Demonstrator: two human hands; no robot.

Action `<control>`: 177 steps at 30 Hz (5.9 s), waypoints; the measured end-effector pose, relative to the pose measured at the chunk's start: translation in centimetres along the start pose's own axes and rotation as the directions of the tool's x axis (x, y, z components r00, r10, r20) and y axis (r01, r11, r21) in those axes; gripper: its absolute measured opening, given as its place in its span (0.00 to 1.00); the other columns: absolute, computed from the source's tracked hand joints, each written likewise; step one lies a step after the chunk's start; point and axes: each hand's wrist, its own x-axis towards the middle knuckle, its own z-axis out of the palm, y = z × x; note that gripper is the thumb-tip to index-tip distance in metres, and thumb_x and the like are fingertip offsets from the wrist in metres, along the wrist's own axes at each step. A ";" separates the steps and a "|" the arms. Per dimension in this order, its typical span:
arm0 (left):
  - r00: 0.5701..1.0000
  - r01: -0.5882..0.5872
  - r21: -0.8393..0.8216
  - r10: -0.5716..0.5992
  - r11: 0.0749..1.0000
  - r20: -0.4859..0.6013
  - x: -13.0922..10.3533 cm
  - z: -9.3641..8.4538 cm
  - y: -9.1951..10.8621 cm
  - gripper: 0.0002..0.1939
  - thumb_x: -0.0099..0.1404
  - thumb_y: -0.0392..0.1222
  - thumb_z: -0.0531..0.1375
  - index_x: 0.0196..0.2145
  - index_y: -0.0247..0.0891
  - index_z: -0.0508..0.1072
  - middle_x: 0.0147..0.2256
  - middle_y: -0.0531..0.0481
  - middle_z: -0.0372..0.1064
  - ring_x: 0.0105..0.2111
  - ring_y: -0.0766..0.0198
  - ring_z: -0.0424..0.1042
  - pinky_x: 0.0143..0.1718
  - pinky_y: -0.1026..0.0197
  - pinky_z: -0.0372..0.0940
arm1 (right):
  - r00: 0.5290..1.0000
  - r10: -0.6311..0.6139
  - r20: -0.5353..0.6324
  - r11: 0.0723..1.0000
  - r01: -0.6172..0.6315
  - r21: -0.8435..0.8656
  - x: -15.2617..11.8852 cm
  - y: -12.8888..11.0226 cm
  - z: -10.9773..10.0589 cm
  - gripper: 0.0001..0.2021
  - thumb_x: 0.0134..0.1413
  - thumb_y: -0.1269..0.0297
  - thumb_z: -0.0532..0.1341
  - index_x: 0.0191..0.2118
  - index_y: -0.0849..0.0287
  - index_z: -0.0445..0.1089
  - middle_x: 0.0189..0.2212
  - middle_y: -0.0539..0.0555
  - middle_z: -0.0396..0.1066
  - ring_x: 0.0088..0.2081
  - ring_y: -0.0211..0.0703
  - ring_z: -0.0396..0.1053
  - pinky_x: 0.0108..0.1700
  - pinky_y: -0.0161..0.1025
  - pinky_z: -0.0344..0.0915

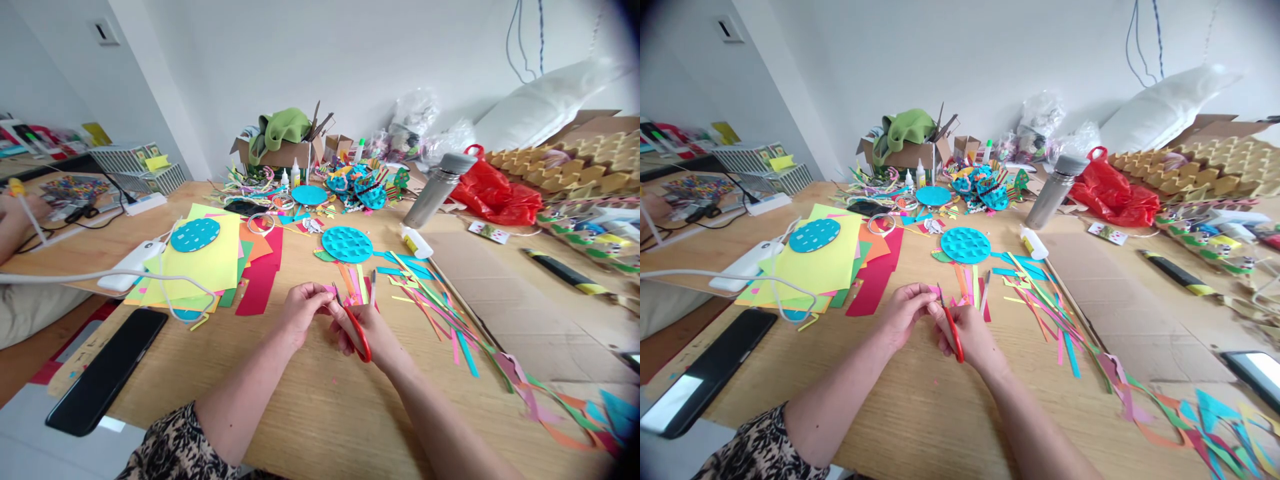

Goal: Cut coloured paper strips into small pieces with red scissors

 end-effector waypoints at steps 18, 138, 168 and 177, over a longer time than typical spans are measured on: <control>0.999 0.019 0.002 -0.019 1.000 0.028 0.1 -0.2 0.4 0.06 0.47 0.38 0.64 0.23 0.32 0.71 0.22 0.49 0.69 0.24 0.68 0.67 0.31 0.63 0.63 | 0.999 0.025 0.021 0.999 -0.026 0.022 -0.1 -0.5 -0.1 0.25 0.50 0.43 0.58 0.19 0.61 0.64 0.10 0.50 0.64 0.11 0.34 0.60 0.14 0.30 0.54; 0.998 0.035 -0.079 -0.039 0.996 -0.046 -0.3 0.5 0.0 0.05 0.44 0.36 0.63 0.21 0.32 0.70 0.20 0.53 0.64 0.22 0.71 0.62 0.26 0.65 0.57 | 0.999 0.001 0.035 1.000 -0.001 -0.017 0.1 -0.1 -0.1 0.25 0.49 0.42 0.58 0.18 0.62 0.64 0.11 0.51 0.65 0.13 0.34 0.61 0.15 0.30 0.54; 0.998 0.056 -0.067 -0.056 0.996 -0.004 -0.3 0.5 0.1 0.07 0.44 0.35 0.63 0.22 0.32 0.69 0.20 0.53 0.65 0.22 0.71 0.63 0.27 0.65 0.58 | 0.999 0.030 0.038 0.999 -0.028 -0.046 -0.1 -0.6 -0.4 0.26 0.50 0.41 0.57 0.20 0.63 0.66 0.11 0.52 0.66 0.12 0.34 0.61 0.14 0.29 0.54; 0.999 0.050 -0.065 -0.050 0.997 0.008 -0.2 0.2 0.2 0.06 0.45 0.35 0.62 0.23 0.32 0.69 0.20 0.53 0.65 0.22 0.70 0.63 0.27 0.65 0.58 | 0.998 0.050 0.047 0.998 -0.047 -0.050 -0.2 -0.9 -0.4 0.26 0.49 0.41 0.58 0.19 0.63 0.67 0.10 0.51 0.64 0.12 0.33 0.60 0.14 0.29 0.54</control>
